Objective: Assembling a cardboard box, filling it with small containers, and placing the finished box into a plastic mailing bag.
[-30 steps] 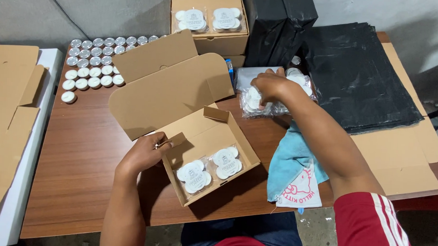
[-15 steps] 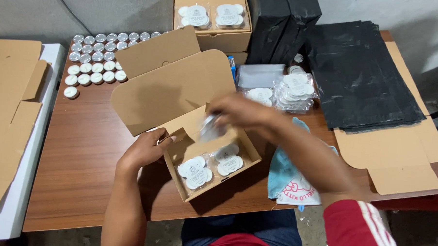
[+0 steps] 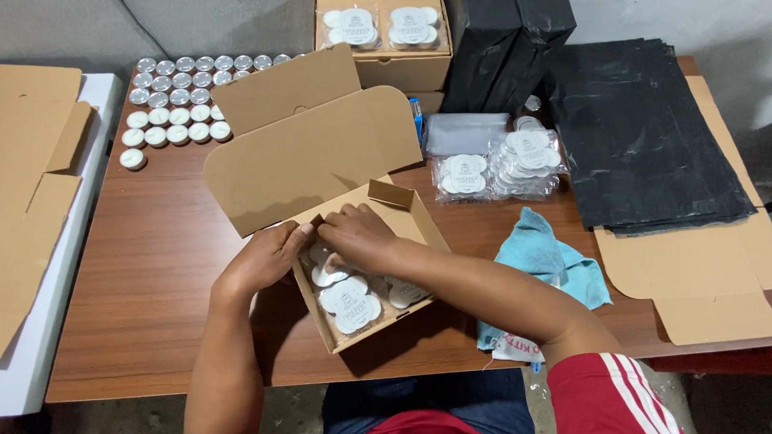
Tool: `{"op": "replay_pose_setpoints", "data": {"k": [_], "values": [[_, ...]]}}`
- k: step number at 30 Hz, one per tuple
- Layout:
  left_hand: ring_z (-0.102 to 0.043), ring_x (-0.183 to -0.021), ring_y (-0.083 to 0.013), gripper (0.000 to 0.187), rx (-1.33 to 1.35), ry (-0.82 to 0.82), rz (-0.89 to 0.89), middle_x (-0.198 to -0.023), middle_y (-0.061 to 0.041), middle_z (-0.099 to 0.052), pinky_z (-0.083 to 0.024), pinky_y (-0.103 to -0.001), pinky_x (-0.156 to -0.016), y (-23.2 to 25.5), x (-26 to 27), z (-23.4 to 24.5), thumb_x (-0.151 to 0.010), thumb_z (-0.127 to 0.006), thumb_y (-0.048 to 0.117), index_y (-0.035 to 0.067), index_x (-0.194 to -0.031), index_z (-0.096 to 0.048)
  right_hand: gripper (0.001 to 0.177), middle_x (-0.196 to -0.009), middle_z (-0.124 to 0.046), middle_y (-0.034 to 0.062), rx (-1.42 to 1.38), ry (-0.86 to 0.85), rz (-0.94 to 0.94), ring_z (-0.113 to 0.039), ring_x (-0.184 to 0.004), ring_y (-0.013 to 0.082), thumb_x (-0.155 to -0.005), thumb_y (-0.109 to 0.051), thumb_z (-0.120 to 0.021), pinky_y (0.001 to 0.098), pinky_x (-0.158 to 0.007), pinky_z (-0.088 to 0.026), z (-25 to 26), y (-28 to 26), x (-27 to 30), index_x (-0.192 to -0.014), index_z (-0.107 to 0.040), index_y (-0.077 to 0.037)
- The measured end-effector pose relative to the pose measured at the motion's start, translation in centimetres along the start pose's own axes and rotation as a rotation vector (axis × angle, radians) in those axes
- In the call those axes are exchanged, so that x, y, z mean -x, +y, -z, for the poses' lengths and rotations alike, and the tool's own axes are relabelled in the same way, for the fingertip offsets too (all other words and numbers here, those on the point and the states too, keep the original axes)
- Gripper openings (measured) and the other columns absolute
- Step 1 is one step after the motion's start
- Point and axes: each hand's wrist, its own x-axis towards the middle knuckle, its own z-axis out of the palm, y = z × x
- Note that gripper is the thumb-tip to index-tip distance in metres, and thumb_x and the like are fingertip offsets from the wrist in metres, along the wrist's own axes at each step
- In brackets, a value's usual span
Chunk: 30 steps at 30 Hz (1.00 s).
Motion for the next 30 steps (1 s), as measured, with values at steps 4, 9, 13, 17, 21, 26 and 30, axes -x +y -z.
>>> {"op": "replay_pose_setpoints", "data": {"k": [4, 9, 13, 17, 21, 26, 30], "values": [[-0.064, -0.111, -0.0530, 0.051, 0.024, 0.033, -0.029, -0.106, -0.032, -0.072, -0.049, -0.060, -0.095, 1.5, 0.6, 0.1, -0.107, -0.041, 0.045, 0.005, -0.123, -0.067, 0.049, -0.108, -0.062, 0.0085, 0.014, 0.048, -0.018, -0.061, -0.104, 0.0360, -0.076, -0.046, -0.082, 0.0460, -0.081, -0.055, -0.6, -0.6, 0.5, -0.113, -0.067, -0.017], [-0.063, -0.118, -0.0479, 0.042, 0.030, 0.078, -0.096, -0.114, -0.025, -0.073, -0.049, -0.057, -0.100, 1.8, 0.5, -0.2, -0.105, -0.050, 0.041, 0.010, -0.126, -0.069, 0.038, -0.117, -0.061, 0.0118, -0.155, -0.021, 0.078, -0.061, -0.113, 0.0407, -0.080, -0.032, -0.081, 0.0478, -0.089, -0.058, 2.8, 0.3, 2.9, -0.113, -0.070, -0.017], [-0.065, -0.112, -0.0483, 0.041, 0.039, 0.089, -0.117, -0.106, -0.024, -0.075, -0.050, -0.056, -0.096, 1.0, 0.2, -0.5, -0.104, -0.054, 0.044, 0.011, -0.116, -0.075, 0.032, -0.106, -0.049, 0.0097, -1.106, -0.077, -0.718, -0.055, -0.098, 0.0260, -0.088, -0.024, -0.067, 0.0389, -0.077, -0.056, 10.4, 4.3, 7.5, -0.115, -0.061, -0.009], [-0.067, -0.107, -0.0493, 0.036, 0.093, 0.082, -0.023, -0.101, -0.025, -0.077, -0.050, -0.053, -0.094, 1.8, 0.7, -0.5, -0.101, -0.061, 0.040, 0.012, -0.109, -0.081, 0.039, -0.108, -0.061, 0.0189, 0.036, -0.120, -0.521, -0.068, -0.103, 0.0402, -0.078, -0.002, -0.077, 0.0439, -0.083, -0.058, 12.4, 15.2, 10.7, -0.116, -0.069, 0.000], [-0.068, -0.105, -0.0482, 0.034, 0.067, 0.102, 0.025, -0.099, -0.022, -0.078, -0.050, -0.053, -0.092, 2.0, 0.7, -0.6, -0.099, -0.062, 0.041, 0.015, -0.108, -0.082, 0.044, -0.106, -0.059, 0.0239, 0.121, -0.167, -0.557, -0.070, -0.093, 0.0419, -0.068, 0.002, -0.086, 0.0450, -0.075, -0.061, 11.5, 16.2, 11.6, -0.107, -0.067, 0.009], [-0.066, -0.116, -0.0480, 0.043, 0.056, 0.042, 0.160, -0.114, -0.020, -0.078, -0.048, -0.055, -0.102, 3.0, 1.4, -0.7, -0.103, -0.052, 0.047, 0.018, -0.124, -0.077, 0.082, -0.120, -0.058, 0.0343, -0.006, -0.198, -0.623, -0.067, -0.104, 0.0515, -0.059, 0.002, -0.096, 0.0521, -0.085, -0.059, 13.5, 14.1, 10.7, -0.129, -0.055, 0.016], [-0.062, -0.120, -0.0504, 0.051, 0.046, 0.037, 0.194, -0.119, -0.022, -0.076, -0.045, -0.059, -0.103, 0.2, 0.0, -2.3, -0.107, -0.043, 0.049, 0.017, -0.133, -0.072, 0.089, -0.123, -0.053, 0.0369, -0.018, -0.185, -0.638, -0.066, -0.103, 0.0531, -0.053, -0.001, -0.100, 0.0542, -0.085, -0.059, 13.9, 14.3, 10.5, -0.128, -0.055, 0.016]]}}
